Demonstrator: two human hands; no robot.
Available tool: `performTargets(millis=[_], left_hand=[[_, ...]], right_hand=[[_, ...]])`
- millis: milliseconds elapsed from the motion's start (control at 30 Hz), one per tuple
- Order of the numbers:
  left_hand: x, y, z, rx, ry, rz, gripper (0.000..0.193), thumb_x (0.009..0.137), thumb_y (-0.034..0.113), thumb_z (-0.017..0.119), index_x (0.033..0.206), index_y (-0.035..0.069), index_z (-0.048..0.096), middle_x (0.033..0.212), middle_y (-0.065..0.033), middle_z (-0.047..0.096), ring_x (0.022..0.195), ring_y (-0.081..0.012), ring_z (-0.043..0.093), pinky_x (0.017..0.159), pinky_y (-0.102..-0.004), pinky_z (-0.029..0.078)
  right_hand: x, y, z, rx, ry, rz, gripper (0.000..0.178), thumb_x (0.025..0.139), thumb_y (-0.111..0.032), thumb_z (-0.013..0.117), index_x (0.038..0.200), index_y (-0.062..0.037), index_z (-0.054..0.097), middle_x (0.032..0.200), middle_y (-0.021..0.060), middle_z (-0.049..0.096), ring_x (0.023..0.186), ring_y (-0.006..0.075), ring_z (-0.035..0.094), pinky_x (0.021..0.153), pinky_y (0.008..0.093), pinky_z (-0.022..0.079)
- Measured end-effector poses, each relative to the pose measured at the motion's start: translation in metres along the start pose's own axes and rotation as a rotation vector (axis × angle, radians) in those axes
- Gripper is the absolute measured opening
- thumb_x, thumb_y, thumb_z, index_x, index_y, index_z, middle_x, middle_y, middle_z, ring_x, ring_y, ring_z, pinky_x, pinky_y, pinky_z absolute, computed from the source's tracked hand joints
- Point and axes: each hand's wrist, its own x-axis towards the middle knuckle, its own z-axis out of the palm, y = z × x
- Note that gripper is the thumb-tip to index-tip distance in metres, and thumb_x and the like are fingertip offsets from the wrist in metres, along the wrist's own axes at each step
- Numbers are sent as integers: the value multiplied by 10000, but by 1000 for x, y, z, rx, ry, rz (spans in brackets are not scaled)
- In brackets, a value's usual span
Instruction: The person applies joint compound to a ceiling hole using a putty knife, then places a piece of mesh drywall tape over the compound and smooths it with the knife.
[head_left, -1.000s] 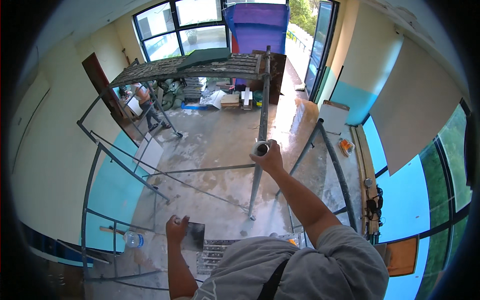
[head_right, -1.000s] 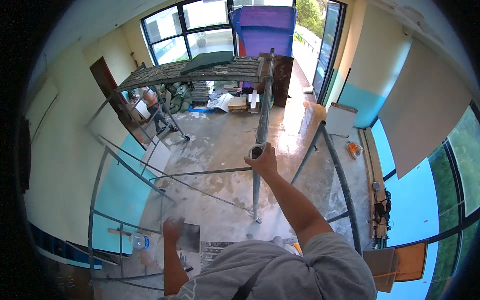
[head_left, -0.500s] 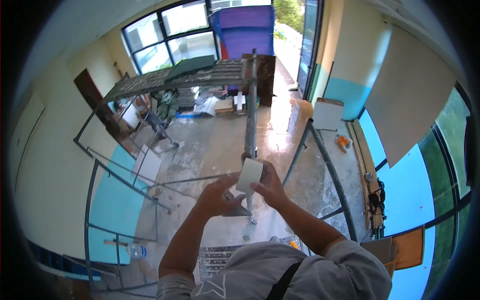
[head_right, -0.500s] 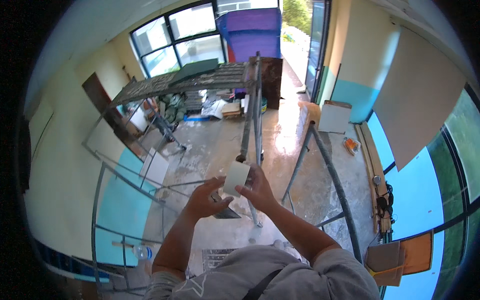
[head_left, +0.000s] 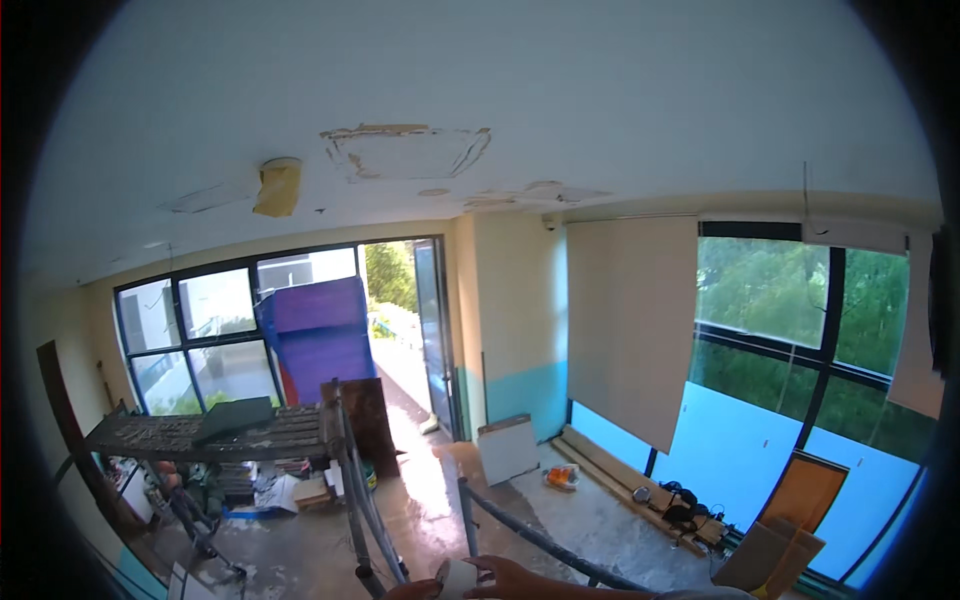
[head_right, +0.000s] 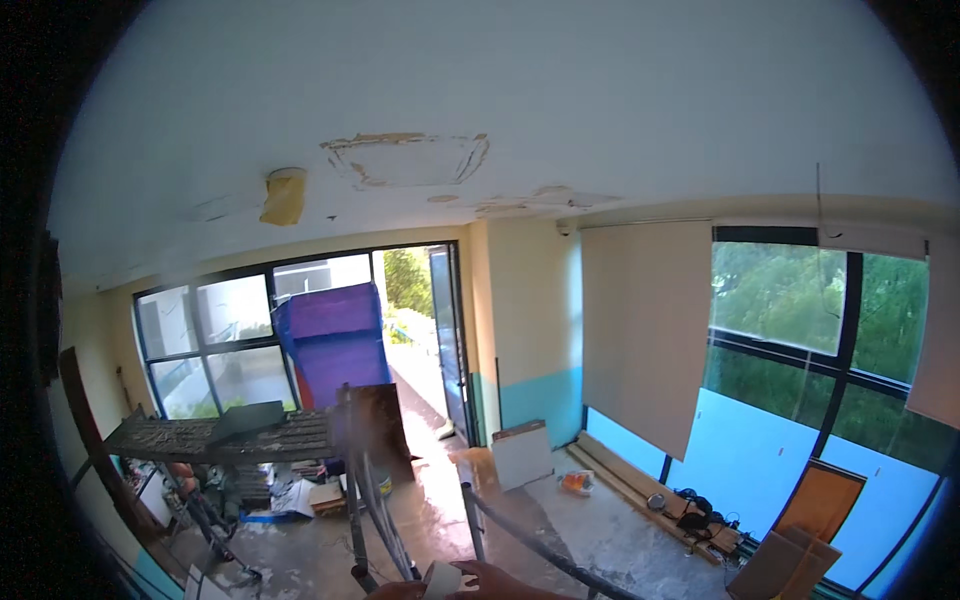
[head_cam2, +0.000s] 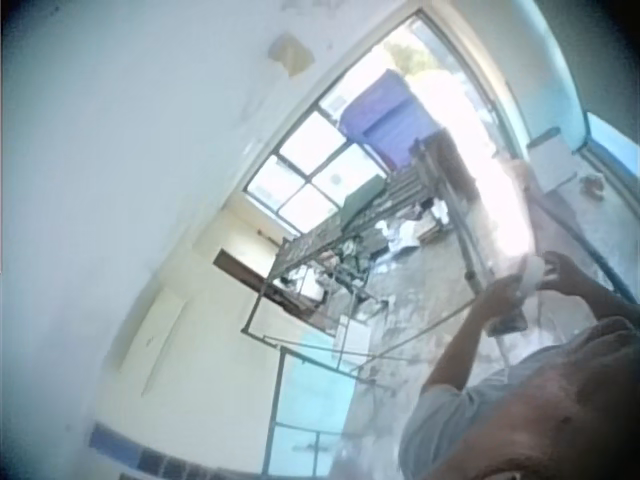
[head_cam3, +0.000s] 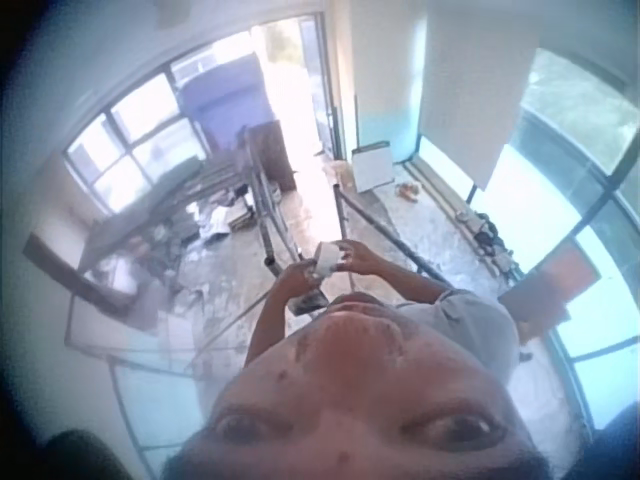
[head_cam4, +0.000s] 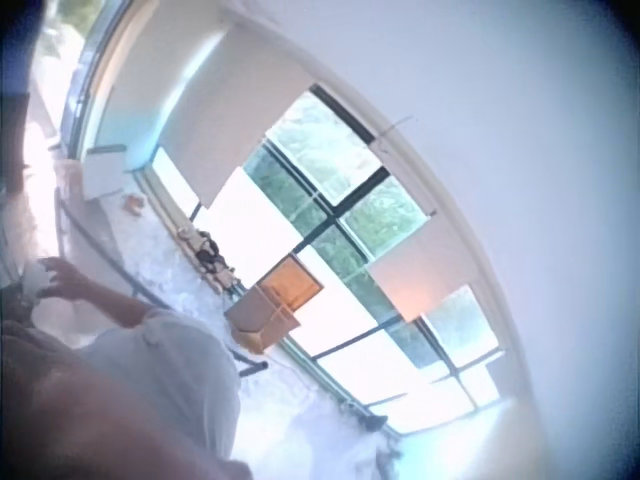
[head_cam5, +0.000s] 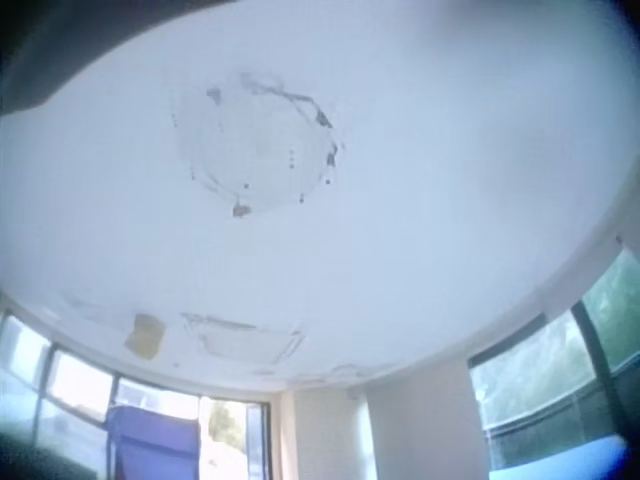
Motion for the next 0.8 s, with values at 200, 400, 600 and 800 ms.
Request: performTargets(millis=[200,400,600,800], left_hand=[[8,45,-38,-12,-168,-18,603,714,373,730,1216,58,617,1138,-207,651,1048,-365,622,913,-448,493],[-16,31,-36,-158,-331,-7,609,689,373,749,1194,55,631,1123,-208,655,1044,-361,625,916,-445,493],[-48,14,-37,23,-316,153,607,695,401,734,1176,44,637,1116,-194,662,1043,-348,628,928,-433,492],[-76,-1,-40,-3,-321,230,592,700,395,725,1174,50,641,1132,-183,659,1056,-331,624,945,-413,483]], right_hand=[[-25,-2,-2,-306,180,-83,666,735,-304,837,1263,-10,556,1183,167,598,1095,274,598,903,422,526],[-49,-38,45,126,168,182,655,802,-323,785,1311,-8,520,1249,171,582,1087,267,598,920,382,501],[-65,-62,86,-55,246,277,597,825,-312,763,1289,-4,548,1261,182,576,1091,254,598,905,377,510],[-78,-59,121,-130,334,213,591,797,-325,786,1243,3,580,1179,185,623,1023,251,628,863,377,529]])
